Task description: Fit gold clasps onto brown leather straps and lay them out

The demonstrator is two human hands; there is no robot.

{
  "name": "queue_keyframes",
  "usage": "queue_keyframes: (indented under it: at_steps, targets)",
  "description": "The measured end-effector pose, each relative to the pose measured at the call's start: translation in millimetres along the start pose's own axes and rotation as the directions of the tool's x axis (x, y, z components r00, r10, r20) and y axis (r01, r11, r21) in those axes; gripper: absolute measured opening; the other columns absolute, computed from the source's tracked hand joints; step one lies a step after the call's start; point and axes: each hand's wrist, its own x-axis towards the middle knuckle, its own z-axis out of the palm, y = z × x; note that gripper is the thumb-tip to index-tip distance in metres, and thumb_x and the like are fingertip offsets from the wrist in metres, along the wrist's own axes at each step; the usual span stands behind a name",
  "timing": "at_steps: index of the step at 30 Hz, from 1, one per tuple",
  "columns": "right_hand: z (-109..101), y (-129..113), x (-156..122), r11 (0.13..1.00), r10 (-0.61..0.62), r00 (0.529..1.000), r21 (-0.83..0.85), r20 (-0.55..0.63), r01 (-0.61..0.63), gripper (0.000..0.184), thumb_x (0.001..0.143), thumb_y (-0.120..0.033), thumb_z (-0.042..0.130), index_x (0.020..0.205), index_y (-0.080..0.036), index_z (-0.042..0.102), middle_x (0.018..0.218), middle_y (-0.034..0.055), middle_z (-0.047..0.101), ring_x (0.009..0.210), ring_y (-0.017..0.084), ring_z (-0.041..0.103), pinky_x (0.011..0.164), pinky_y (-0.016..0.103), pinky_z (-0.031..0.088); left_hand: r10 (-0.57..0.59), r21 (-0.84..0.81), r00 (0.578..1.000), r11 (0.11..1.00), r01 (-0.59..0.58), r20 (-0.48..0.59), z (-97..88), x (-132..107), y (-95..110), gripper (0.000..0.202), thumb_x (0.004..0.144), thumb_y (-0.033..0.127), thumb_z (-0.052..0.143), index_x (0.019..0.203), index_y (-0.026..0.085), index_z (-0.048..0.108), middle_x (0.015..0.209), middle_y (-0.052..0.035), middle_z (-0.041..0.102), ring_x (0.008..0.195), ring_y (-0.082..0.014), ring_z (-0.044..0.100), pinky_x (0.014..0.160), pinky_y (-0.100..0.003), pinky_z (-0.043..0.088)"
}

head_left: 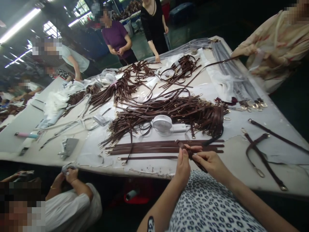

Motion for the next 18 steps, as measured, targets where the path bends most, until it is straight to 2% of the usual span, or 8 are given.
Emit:
queue_keyframes:
  at_steps: [4, 8, 11, 13, 14, 16, 18]
  targets:
    - [10.4, -0.5, -1.0, 0.995, -0.017, 0.986, 0.097, -0.163, 0.034, 0.054, 0.09, -0.063, 0.06, 0.059, -0.019, 0.051, 0.053, -0.0022, 0.042, 0.05, 0.011, 0.035, 0.046, 0.027, 0.026, 0.014, 0.09, 0.995, 0.996, -0.022, 0.095, 3.9, 0.5, 1.6, 0.05, 0.103, 0.055, 0.036, 0.127, 0.018, 0.058, 0.139, -0.0147, 0.065, 0.134, -0.0243, 0.056, 0.123, -0.044, 0.033]
    - [20.3, 0.3, -0.7, 0.993, -0.001, 0.943, 0.111, -0.333, 0.04, 0.053, 0.087, -0.068, 0.06, 0.071, -0.018, 0.063, 0.052, -0.0025, 0.041, 0.049, 0.012, 0.033, 0.045, 0.028, 0.025, 0.044, 0.093, 0.984, 0.994, -0.061, 0.172, 12.3, -1.7, 1.6, 0.051, 0.103, 0.05, 0.038, 0.139, 0.018, 0.056, 0.15, -0.0126, 0.056, 0.142, -0.0221, 0.048, 0.126, -0.04, 0.027]
    - [20.0, 5.1, 1.6, 0.991, 0.049, 0.921, 0.132, -0.386, 0.003, 0.057, 0.085, -0.073, 0.06, 0.076, -0.018, 0.066, 0.053, -0.0015, 0.043, 0.05, 0.014, 0.036, 0.045, 0.028, 0.027, 0.069, 0.097, 0.977, 0.991, -0.09, 0.204, 14.3, -0.9, -1.7, 0.051, 0.103, 0.046, 0.043, 0.144, 0.019, 0.052, 0.154, -0.0117, 0.052, 0.144, -0.0219, 0.046, 0.126, -0.038, 0.025]
    - [13.1, 9.1, 3.3, 0.988, 0.068, 0.931, 0.153, -0.359, -0.013, 0.062, 0.089, -0.077, 0.051, 0.078, -0.017, 0.066, 0.052, -0.0012, 0.042, 0.048, 0.014, 0.036, 0.043, 0.029, 0.028, 0.056, 0.119, 0.97, 0.989, -0.086, 0.235, 10.9, 1.7, -5.1, 0.051, 0.101, 0.046, 0.047, 0.145, 0.019, 0.053, 0.153, -0.0114, 0.053, 0.144, -0.0235, 0.046, 0.125, -0.038, 0.026]
    - [7.6, 10.6, 4.3, 0.993, 0.044, 0.939, 0.116, -0.341, -0.004, 0.063, 0.091, -0.076, 0.046, 0.077, -0.018, 0.066, 0.053, -0.0002, 0.044, 0.048, 0.015, 0.038, 0.043, 0.029, 0.03, 0.043, 0.127, 0.97, 0.989, -0.075, 0.239, 7.8, 3.4, -6.8, 0.051, 0.1, 0.047, 0.048, 0.144, 0.019, 0.054, 0.151, -0.0115, 0.055, 0.142, -0.0246, 0.048, 0.125, -0.039, 0.028]
    - [-5.7, 11.9, 7.4, 0.995, -0.078, 0.937, -0.085, -0.341, 0.052, 0.058, 0.096, -0.07, 0.046, 0.076, -0.019, 0.067, 0.061, 0.0039, 0.054, 0.055, 0.018, 0.048, 0.05, 0.031, 0.04, 0.017, 0.147, 0.978, 0.988, -0.049, 0.21, -0.2, 7.1, -8.8, 0.052, 0.1, 0.05, 0.049, 0.141, 0.019, 0.057, 0.143, -0.0117, 0.062, 0.139, -0.0265, 0.051, 0.123, -0.041, 0.031]
    - [-18.9, 11.1, 12.0, 0.941, -0.26, 0.891, -0.303, -0.372, 0.148, 0.043, 0.095, -0.06, 0.056, 0.083, -0.02, 0.07, 0.077, 0.0078, 0.064, 0.072, 0.022, 0.059, 0.068, 0.034, 0.05, -0.005, 0.179, 0.984, 0.984, -0.027, 0.177, -8.2, 10.6, -7.9, 0.055, 0.099, 0.053, 0.047, 0.142, 0.02, 0.056, 0.135, -0.0116, 0.068, 0.134, -0.0278, 0.056, 0.12, -0.044, 0.034]
